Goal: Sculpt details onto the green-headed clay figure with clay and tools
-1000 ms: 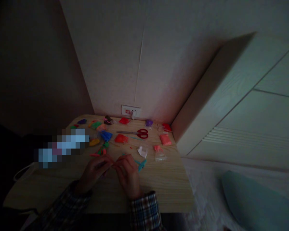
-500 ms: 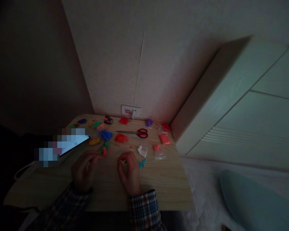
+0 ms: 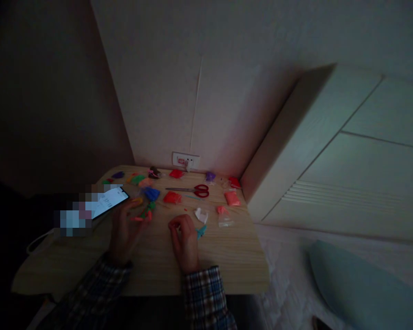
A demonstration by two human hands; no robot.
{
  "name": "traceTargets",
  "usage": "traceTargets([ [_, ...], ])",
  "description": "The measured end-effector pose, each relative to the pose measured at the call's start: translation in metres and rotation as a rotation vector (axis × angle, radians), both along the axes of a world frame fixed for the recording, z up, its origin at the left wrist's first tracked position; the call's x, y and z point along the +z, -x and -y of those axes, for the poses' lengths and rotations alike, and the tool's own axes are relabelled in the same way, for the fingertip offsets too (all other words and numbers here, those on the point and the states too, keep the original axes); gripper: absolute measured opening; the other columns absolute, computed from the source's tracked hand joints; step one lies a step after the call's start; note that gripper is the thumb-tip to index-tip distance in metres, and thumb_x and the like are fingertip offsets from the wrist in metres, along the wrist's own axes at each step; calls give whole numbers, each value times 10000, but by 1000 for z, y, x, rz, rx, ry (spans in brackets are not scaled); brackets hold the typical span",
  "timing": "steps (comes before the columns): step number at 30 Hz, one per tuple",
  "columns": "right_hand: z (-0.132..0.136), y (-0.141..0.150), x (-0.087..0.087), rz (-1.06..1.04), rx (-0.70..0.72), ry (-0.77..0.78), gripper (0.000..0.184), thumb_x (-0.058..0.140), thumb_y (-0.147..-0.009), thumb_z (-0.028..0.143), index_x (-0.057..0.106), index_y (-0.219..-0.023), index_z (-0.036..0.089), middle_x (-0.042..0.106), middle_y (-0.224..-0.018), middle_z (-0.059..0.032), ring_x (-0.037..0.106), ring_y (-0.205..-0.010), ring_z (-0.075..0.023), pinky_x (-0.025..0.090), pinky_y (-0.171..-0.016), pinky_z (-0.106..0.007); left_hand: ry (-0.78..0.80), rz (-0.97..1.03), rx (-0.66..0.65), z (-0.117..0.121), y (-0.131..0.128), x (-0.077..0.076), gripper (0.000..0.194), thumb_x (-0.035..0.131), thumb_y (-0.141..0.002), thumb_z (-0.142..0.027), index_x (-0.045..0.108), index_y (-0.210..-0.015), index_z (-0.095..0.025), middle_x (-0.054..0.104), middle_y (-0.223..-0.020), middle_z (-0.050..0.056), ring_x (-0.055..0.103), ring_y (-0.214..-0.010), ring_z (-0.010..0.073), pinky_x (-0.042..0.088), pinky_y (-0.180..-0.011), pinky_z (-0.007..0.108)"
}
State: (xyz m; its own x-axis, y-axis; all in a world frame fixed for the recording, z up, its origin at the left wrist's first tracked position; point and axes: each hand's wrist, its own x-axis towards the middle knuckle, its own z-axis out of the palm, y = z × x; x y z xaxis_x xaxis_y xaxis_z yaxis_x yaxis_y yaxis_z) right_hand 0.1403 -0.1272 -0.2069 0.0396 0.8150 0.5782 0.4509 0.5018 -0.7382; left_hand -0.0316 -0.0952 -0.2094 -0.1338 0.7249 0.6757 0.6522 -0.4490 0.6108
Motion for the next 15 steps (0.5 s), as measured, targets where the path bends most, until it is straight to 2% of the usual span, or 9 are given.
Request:
traceTargets([
  [2,0,0,-1,-2,7,9,128,512,-898,107,564,-843,211,593,-828,-22,538,-743,-150,453,-662,-263,50,34,-26,-3,-1,-6,416,634,-839,-292,483,-1212,-188,544,-1251,161,535,-1157,296,596,-722,386],
  [4,0,0,-1,-2,11,15,133,506,-903,112,569,-836,209,595,-820,-23,544,-738,-150,456,-662,-264,84,47,-54,-5,-3,-11,432,631,-836,-283,470,-1224,-181,532,-1252,159,584,-1065,258,602,-666,335],
  [8,0,0,0,7,7,19,124,500,-910,145,559,-819,204,585,-793,-23,536,-722,-152,450,-651,-269,128,31,-43,-6,-4,-17,413,607,-840,-270,466,-1215,-171,580,-1119,124,633,-822,186,598,-651,330],
  [12,1,0,1,23,6,54,123,485,-912,157,547,-816,204,574,-788,-21,528,-720,-151,445,-651,-272,130,-2,-52,-5,-4,-16,349,565,-858,-239,481,-1190,-174,595,-1090,114,640,-836,186,598,-687,333],
  [15,1,1,2,32,31,76,113,481,-908,153,546,-830,203,573,-801,-23,529,-725,-151,449,-658,-274,129,-29,-64,-5,-3,-15,371,567,-852,-226,478,-1207,-163,591,-1131,134,641,-900,207,600,-723,348],
])
